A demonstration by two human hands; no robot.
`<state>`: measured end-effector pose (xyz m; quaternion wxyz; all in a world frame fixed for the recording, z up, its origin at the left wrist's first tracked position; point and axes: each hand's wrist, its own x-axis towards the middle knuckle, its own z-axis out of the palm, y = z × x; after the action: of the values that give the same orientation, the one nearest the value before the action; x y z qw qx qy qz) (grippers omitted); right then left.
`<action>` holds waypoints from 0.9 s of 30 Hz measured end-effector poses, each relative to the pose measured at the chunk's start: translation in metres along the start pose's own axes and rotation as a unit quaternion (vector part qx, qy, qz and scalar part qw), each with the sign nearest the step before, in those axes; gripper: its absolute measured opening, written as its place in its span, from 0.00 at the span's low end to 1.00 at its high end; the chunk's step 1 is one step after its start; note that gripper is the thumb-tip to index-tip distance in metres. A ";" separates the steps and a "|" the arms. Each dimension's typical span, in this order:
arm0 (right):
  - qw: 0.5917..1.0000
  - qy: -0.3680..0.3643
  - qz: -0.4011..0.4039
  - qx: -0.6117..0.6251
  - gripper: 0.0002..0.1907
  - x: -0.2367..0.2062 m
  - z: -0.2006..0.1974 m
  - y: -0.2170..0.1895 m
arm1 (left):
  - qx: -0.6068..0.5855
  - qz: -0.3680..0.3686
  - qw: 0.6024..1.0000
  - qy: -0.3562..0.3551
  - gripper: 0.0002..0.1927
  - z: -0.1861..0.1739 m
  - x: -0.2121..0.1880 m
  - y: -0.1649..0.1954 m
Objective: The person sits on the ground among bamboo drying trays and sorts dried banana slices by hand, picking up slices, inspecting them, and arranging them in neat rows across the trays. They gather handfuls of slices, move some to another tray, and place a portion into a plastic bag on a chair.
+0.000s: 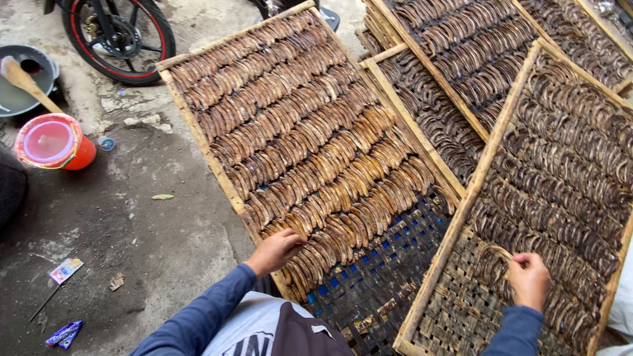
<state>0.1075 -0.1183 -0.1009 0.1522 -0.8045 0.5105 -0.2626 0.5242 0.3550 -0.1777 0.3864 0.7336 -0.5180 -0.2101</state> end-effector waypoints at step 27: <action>0.757 -0.290 0.284 0.512 0.08 -0.376 0.143 -0.250 | -0.299 -0.013 0.777 -0.553 0.18 0.073 0.005 -0.004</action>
<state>0.2473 0.3253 -0.1899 0.7493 -0.4626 0.4367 -0.1838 0.4768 0.3259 -0.2250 0.2309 0.3455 -0.5436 -0.7293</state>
